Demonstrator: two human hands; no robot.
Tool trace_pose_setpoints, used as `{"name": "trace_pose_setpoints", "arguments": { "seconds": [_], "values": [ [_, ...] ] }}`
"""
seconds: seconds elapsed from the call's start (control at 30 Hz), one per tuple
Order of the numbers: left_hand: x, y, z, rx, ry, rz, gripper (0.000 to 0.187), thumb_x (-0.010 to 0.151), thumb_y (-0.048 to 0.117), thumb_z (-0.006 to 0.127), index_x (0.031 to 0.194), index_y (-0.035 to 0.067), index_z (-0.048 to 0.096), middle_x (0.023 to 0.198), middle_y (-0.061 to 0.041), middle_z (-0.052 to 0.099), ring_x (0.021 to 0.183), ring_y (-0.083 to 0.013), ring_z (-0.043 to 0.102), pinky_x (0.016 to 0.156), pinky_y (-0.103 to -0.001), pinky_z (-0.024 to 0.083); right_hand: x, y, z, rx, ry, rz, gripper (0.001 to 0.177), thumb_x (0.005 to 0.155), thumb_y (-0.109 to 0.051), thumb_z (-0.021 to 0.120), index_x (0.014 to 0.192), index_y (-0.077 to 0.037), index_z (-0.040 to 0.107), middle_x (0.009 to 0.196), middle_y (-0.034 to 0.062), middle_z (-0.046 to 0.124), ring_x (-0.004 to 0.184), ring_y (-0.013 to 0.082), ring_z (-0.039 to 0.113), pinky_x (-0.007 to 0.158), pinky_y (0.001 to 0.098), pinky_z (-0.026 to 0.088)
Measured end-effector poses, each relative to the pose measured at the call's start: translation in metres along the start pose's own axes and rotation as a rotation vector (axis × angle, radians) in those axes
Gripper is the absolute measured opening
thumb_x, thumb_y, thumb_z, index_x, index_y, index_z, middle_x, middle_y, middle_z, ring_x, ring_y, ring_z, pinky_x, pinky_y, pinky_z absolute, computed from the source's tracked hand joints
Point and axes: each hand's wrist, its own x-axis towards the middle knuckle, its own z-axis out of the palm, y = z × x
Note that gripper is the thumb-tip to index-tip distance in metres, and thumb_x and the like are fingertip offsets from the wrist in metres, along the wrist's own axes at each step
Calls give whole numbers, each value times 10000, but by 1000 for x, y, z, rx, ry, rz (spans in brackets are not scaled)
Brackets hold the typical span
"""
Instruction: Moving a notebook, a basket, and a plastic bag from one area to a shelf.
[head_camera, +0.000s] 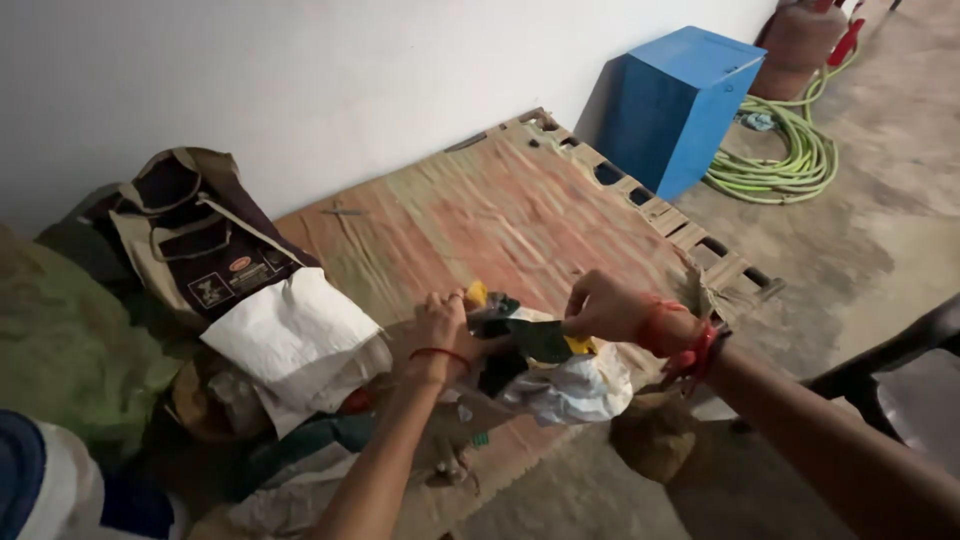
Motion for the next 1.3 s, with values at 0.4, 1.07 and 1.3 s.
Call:
{"name": "trace_pose_setpoints", "arguments": {
  "seconds": [0.4,1.07,1.3],
  "values": [
    [-39,-1,-8,-332,224,487,116,795,151,701,812,47,652,968,-179,672,983,-410,618,838,-506,490,2,8,62,-709,-233,3,551,767,-525,830,866,12,758,822,186,717,768,331,683,720,425,534],
    [-35,-110,-9,-573,-110,528,310,734,228,769,904,3,643,922,-160,643,839,-278,658,723,-385,518,-55,-61,-10,-454,215,-330,260,653,-216,734,642,30,649,624,223,600,567,355,590,560,471,496],
    [-32,-93,-27,-753,-109,604,535,674,264,846,1099,-3,661,1030,-172,701,932,-294,714,779,-399,571,-77,-126,-17,-512,154,29,232,720,-195,685,665,27,653,627,229,569,528,371,577,566,481,511]
  ]
}}
